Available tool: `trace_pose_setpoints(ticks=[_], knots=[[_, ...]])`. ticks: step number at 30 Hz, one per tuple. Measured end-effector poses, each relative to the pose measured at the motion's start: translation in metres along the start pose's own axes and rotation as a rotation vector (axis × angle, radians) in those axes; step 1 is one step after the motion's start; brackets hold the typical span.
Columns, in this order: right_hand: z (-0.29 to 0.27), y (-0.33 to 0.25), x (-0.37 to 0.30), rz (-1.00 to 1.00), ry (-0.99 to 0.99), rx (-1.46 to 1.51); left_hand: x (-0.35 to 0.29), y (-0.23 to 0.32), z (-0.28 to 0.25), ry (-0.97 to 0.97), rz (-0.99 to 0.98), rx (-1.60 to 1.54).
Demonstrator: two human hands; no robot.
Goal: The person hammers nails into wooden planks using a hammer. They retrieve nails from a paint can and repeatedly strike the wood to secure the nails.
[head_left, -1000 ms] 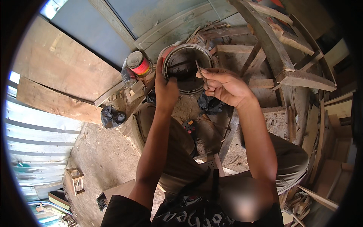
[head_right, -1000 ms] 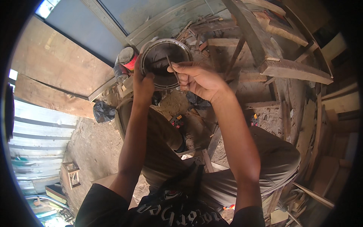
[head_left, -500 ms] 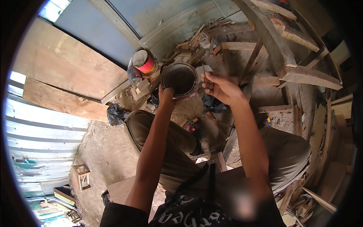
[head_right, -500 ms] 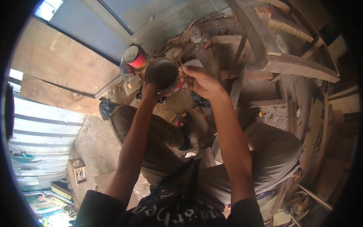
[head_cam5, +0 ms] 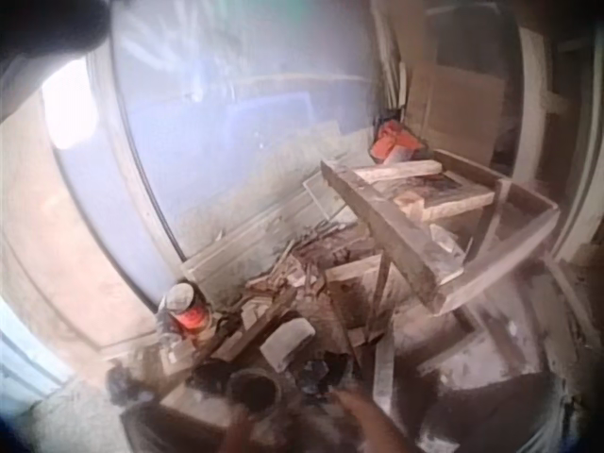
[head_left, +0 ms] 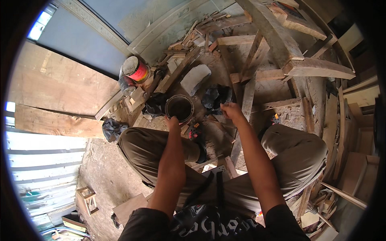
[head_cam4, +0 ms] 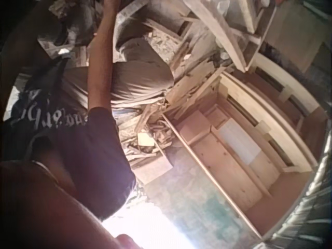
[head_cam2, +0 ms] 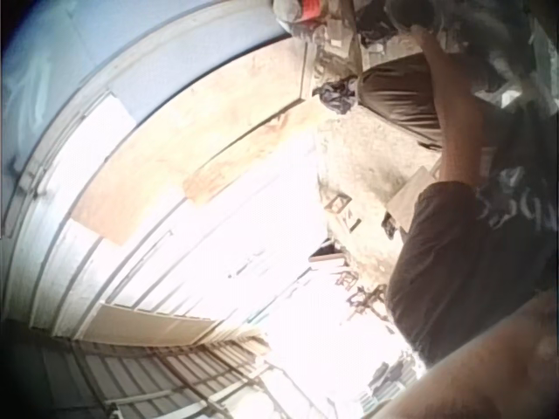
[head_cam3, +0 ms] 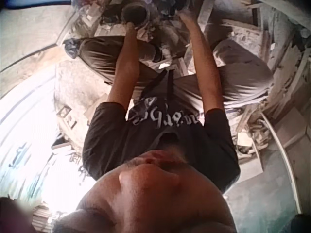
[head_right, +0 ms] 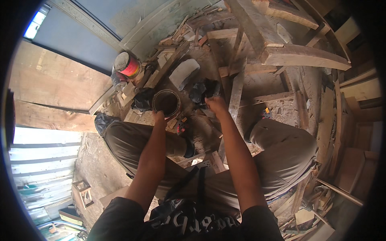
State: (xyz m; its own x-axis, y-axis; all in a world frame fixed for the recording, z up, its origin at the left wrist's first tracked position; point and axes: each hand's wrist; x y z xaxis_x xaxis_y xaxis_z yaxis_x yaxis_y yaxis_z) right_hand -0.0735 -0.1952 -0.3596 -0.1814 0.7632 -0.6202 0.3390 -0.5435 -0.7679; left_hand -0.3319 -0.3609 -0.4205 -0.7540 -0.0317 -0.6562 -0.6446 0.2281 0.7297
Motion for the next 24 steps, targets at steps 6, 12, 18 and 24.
trace_pose_setpoints(ticks=[6,12,18,24], knots=[[0.025,0.021,-0.015,0.025,-0.034,-0.097,0.006,0.009,-0.005,0.226,0.688,0.4],[0.043,0.012,-0.024,-0.07,-0.075,-0.07,-0.023,0.082,0.002,0.166,0.675,-0.064],[0.031,0.016,-0.003,-0.102,-0.124,-0.044,-0.135,0.16,0.008,-1.228,-0.117,-1.132],[0.035,0.001,-0.021,-0.122,-0.054,-0.027,-0.177,0.183,-0.011,-1.686,-0.166,-1.376]])
Point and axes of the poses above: each hand's wrist, its own x-axis towards the middle knuckle, its own z-axis out of the palm, y = z × x, and after that the axes turned 14 degrees about y, right-handed
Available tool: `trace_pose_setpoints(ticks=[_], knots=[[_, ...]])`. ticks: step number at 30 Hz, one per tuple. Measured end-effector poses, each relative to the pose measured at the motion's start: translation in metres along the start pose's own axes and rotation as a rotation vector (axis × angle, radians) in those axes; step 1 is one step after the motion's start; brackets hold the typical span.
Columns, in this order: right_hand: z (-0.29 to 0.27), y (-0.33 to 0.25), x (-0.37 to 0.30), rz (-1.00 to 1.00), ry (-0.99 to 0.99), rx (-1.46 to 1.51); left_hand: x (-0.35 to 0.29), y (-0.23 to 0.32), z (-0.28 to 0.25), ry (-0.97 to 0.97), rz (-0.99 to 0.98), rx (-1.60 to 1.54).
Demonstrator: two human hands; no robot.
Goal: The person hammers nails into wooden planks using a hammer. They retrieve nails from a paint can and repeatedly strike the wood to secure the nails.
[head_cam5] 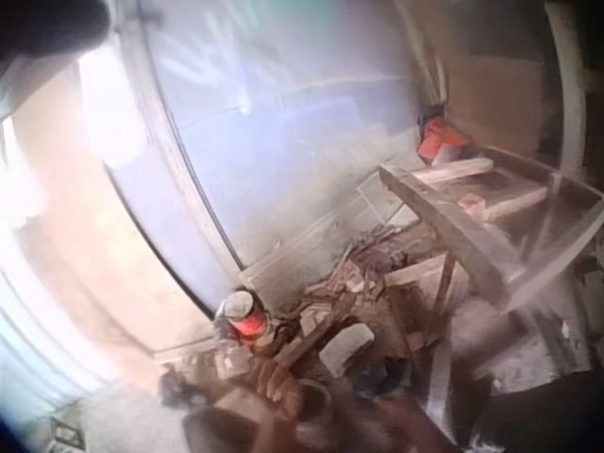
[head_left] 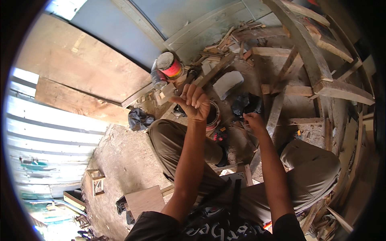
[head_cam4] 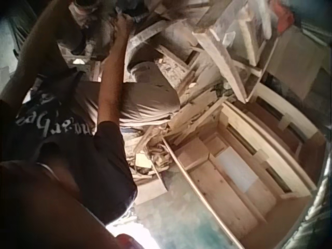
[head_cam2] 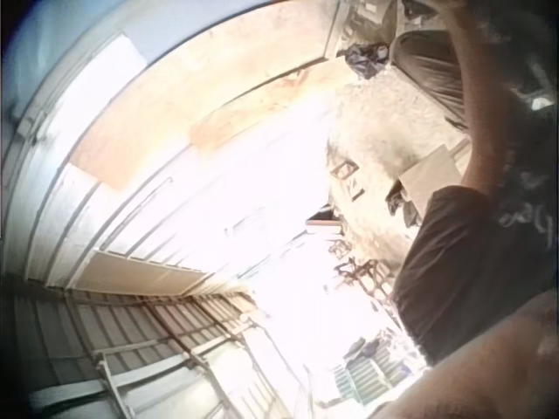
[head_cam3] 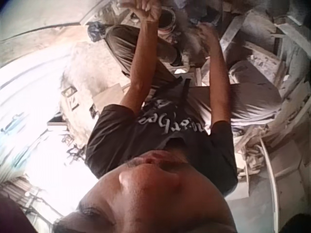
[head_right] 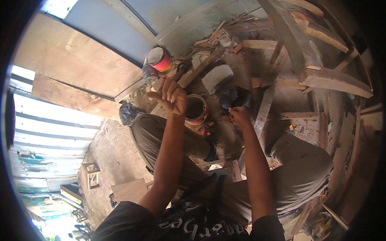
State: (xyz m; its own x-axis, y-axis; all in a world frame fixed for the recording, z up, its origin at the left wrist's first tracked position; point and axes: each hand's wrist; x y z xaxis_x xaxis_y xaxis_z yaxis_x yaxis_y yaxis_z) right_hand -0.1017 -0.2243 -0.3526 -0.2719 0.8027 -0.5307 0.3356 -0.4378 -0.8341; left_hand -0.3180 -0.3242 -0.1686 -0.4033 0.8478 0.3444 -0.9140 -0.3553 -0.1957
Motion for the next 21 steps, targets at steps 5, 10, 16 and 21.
trace_pose_setpoints(ticks=[5,10,16,21], knots=[[0.005,-0.012,0.001,-0.036,-0.022,0.001,-0.003,-0.014,0.021,-0.132,-0.118,-0.024],[0.011,-0.01,-0.001,-0.091,-0.037,0.009,-0.01,-0.017,0.038,-0.199,-0.237,-0.007],[0.004,-0.002,-0.001,-0.046,-0.024,-0.005,-0.012,-0.023,0.045,-0.1,-0.095,0.01],[0.006,0.0,-0.001,-0.063,-0.044,-0.021,-0.019,0.019,-0.03,0.635,0.155,1.238]])
Point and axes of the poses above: each hand's wrist, its own x-axis towards the middle knuckle, its own z-axis out of the palm, y = z × x, and after that the axes turned 14 degrees about y, right-handed
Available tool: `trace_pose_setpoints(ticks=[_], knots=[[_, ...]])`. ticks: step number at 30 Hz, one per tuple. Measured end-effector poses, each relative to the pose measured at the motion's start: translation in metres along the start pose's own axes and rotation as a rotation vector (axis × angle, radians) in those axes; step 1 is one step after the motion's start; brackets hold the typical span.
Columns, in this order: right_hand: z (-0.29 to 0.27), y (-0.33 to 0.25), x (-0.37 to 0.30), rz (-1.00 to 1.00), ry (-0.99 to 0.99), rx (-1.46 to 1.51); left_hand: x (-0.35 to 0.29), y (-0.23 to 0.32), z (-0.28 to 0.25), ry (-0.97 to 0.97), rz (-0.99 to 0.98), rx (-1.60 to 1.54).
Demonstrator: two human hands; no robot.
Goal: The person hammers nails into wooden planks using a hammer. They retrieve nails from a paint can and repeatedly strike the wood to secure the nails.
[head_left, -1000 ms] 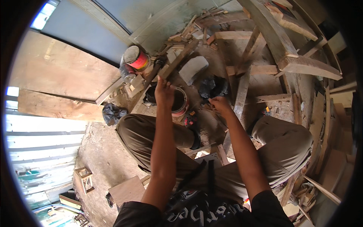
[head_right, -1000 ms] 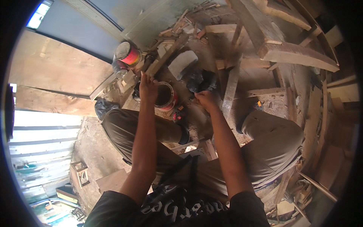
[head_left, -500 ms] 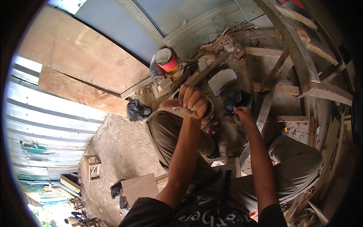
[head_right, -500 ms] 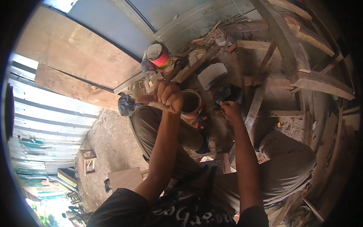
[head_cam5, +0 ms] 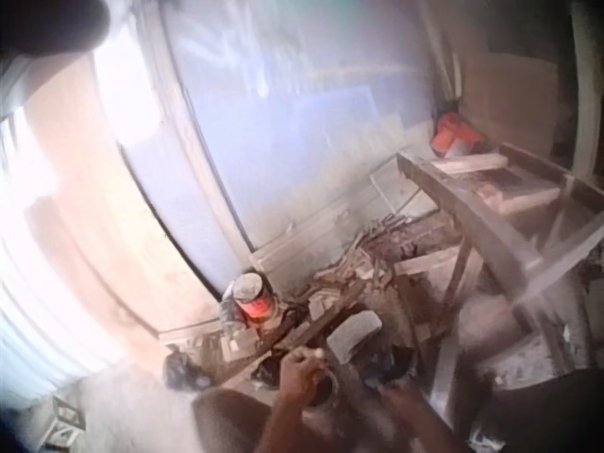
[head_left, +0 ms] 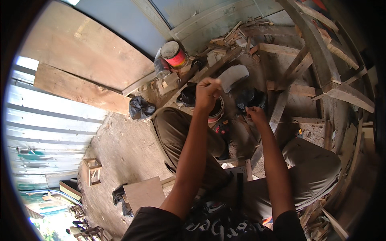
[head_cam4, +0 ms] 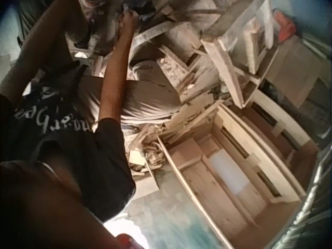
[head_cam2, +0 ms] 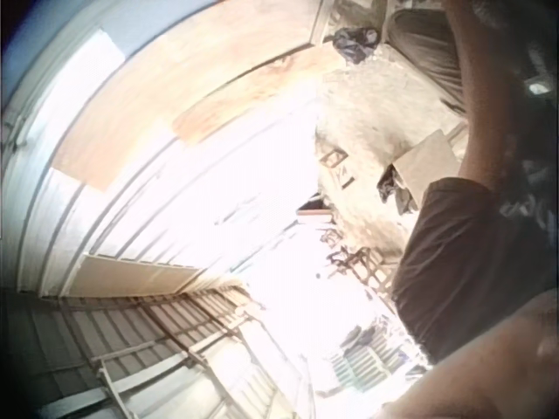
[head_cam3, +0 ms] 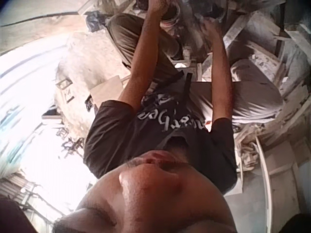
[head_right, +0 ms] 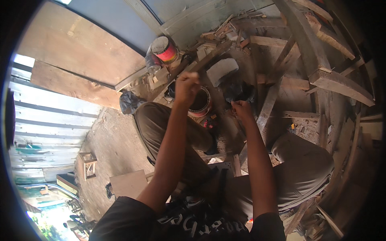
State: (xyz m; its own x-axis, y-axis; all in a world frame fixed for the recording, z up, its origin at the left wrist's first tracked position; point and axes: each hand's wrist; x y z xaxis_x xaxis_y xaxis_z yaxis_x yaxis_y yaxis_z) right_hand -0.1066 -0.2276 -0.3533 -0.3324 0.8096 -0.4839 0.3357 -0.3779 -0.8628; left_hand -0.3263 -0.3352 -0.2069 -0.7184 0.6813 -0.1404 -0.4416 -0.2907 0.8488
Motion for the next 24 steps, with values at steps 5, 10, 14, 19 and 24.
trace_pose_setpoints(ticks=[5,10,14,19,24], knots=[[-0.005,0.011,0.008,0.013,0.042,-0.018,-0.024,-0.119,-0.035,0.03,-0.09,0.895],[-0.021,0.046,0.016,0.04,0.093,-0.059,-0.037,-0.179,-0.053,-0.216,-0.189,1.415],[0.009,0.039,0.009,0.072,0.025,-0.023,-0.024,-0.188,-0.089,-0.282,0.1,1.577],[-0.023,0.071,0.014,0.105,0.011,-0.039,-0.042,-0.178,-0.034,-0.26,-0.147,1.578],[0.017,0.044,0.011,0.126,-0.043,-0.017,-0.019,-0.18,-0.076,-0.237,-0.157,1.655]])
Point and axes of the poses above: each hand's wrist, its own x-axis towards the middle knuckle, its own z-axis out of the palm, y = z × x, and after that the axes turned 14 degrees about y, right-handed
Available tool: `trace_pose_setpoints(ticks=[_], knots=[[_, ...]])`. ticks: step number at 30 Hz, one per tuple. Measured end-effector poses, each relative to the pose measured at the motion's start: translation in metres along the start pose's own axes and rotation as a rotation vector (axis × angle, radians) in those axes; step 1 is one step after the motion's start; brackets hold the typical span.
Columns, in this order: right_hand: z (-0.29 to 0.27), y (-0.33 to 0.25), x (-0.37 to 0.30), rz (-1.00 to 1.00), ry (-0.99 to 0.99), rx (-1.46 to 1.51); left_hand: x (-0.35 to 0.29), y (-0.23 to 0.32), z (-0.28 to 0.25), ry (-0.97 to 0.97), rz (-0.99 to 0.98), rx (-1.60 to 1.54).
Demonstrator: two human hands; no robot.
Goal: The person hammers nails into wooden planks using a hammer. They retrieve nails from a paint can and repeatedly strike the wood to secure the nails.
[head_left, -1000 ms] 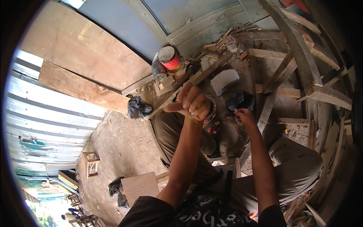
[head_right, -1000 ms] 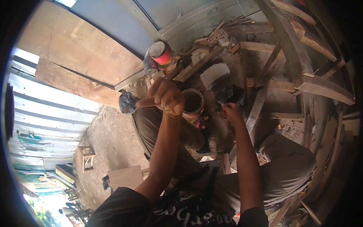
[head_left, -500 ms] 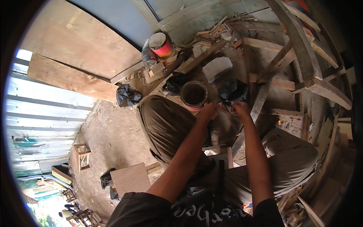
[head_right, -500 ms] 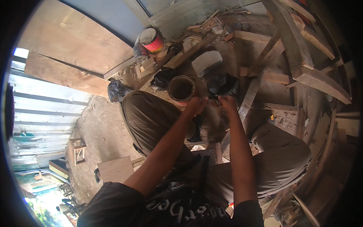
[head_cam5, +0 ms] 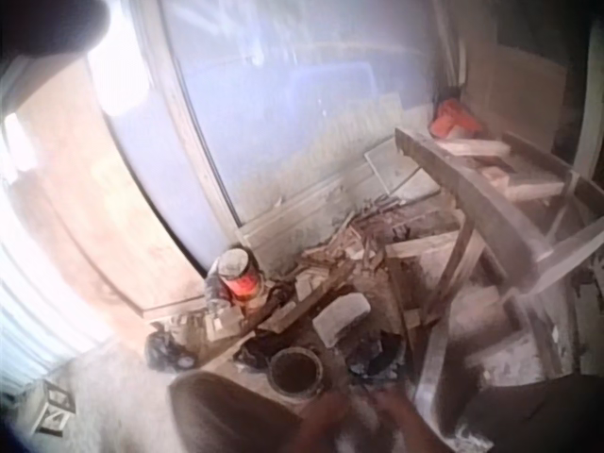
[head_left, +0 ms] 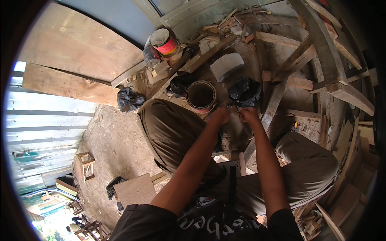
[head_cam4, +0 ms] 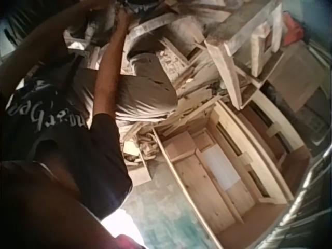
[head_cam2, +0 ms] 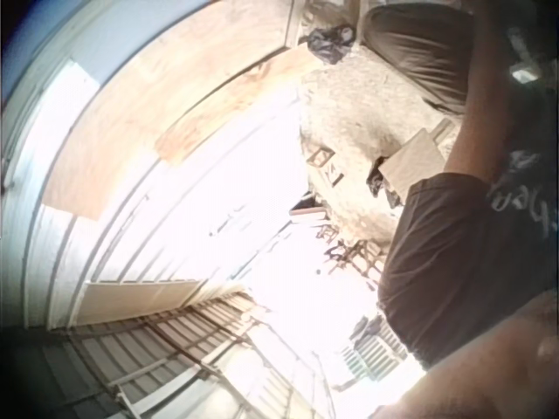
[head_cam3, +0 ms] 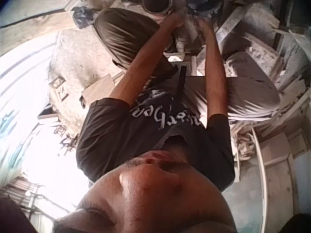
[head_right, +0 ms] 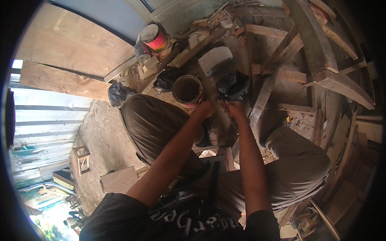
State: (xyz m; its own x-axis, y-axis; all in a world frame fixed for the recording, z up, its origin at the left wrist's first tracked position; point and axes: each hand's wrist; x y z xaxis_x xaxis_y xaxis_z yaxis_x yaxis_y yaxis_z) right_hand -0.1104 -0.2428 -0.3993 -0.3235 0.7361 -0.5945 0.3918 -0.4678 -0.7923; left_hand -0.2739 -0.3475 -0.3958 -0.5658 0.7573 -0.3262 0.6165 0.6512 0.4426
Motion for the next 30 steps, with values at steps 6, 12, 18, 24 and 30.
trace_pose_setpoints(ticks=[6,12,18,24,30], knots=[[-0.012,0.012,-0.016,0.129,0.071,0.004,-0.014,0.022,0.012,0.109,-0.083,-0.028],[-0.023,0.049,0.003,0.189,0.055,0.021,0.006,0.009,0.051,-0.152,0.619,0.001],[0.006,0.042,-0.012,0.14,-0.094,0.08,0.018,-0.045,0.055,-0.277,0.372,-0.001],[-0.036,0.056,-0.006,-0.43,0.344,-0.699,-0.006,-0.017,0.035,-0.123,-0.014,-0.348],[-0.011,0.073,-0.027,-0.615,0.327,-1.152,-0.011,-0.009,0.01,-0.128,-0.132,-0.397]])
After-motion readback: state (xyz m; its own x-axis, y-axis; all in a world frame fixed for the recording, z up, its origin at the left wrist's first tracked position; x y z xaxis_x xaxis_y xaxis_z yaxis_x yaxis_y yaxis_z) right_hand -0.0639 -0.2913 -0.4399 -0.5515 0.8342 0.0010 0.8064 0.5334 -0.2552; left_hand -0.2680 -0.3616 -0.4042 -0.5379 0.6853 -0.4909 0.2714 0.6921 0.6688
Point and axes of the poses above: each hand's wrist, its own x-axis towards the middle knuckle, its own z-axis out of the palm, y = z × x, and after that the axes turned 14 degrees about y, right-handed
